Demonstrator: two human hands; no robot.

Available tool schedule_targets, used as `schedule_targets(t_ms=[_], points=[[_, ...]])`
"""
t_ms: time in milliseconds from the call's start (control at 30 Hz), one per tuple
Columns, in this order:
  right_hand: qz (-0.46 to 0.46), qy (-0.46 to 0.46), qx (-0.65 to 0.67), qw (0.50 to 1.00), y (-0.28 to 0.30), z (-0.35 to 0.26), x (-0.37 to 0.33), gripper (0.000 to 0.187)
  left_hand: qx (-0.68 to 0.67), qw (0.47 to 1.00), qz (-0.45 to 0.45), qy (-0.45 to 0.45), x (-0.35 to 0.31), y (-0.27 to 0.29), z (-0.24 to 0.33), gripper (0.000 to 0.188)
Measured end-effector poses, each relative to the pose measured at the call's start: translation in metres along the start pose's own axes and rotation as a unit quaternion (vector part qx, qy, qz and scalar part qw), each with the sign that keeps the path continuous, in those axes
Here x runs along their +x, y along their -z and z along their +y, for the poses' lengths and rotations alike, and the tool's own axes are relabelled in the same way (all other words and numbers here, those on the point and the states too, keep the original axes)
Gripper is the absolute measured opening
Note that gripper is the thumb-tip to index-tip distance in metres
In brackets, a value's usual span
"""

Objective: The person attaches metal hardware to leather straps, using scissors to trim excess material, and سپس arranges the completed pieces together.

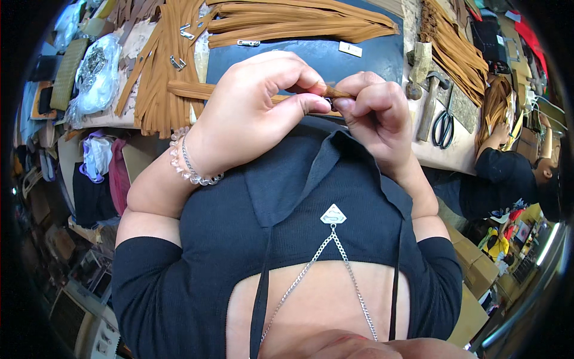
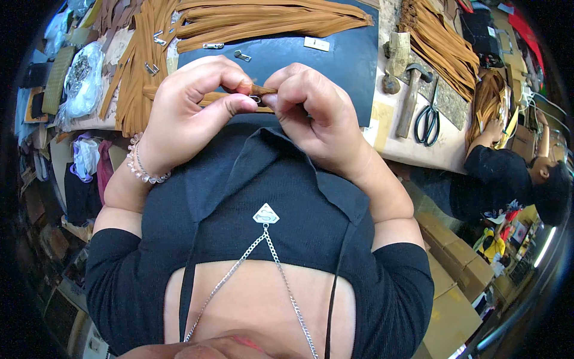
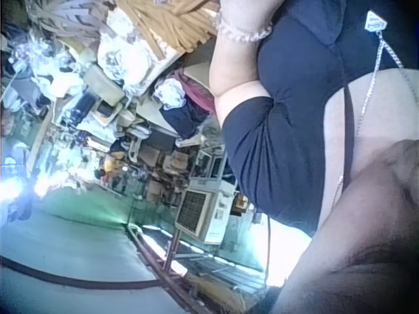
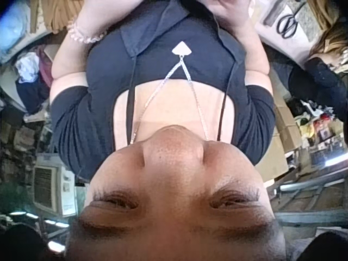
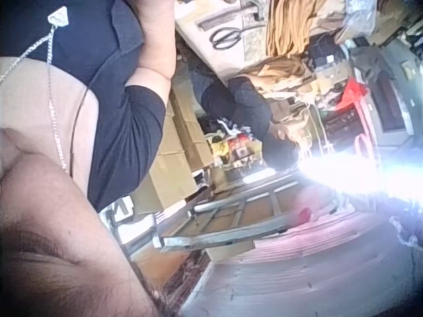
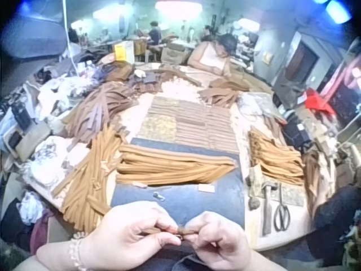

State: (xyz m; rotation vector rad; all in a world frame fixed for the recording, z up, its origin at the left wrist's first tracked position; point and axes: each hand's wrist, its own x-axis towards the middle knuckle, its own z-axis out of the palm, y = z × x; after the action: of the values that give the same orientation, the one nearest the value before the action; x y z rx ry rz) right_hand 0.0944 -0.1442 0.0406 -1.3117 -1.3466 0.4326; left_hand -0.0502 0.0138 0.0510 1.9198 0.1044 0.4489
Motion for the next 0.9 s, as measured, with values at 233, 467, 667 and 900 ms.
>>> schedule_targets(t_ms=[233, 467, 667, 900], points=[[0.012, -0.007, 0.036, 0.999, -0.003, -0.001, -0.002, 0.026, -0.004, 1.0, -0.009, 0.009, 0.001, 0.005, 0.004, 0.013], [0.016, 0.005, 0.035, 0.999, -0.004, 0.002, -0.001, 0.031, 0.048, 0.998, 0.027, -0.028, 0.002, -0.005, 0.009, 0.012], [0.003, 0.007, -0.044, 0.999, -0.003, -0.002, 0.009, 0.029, 0.127, 0.99, 0.036, -0.052, 0.008, -0.004, 0.003, 0.011], [0.116, -0.121, 0.221, 0.961, -0.011, 0.012, 0.002, 0.027, -0.015, 0.998, 0.017, -0.056, 0.011, 0.004, 0.0, 0.013]])
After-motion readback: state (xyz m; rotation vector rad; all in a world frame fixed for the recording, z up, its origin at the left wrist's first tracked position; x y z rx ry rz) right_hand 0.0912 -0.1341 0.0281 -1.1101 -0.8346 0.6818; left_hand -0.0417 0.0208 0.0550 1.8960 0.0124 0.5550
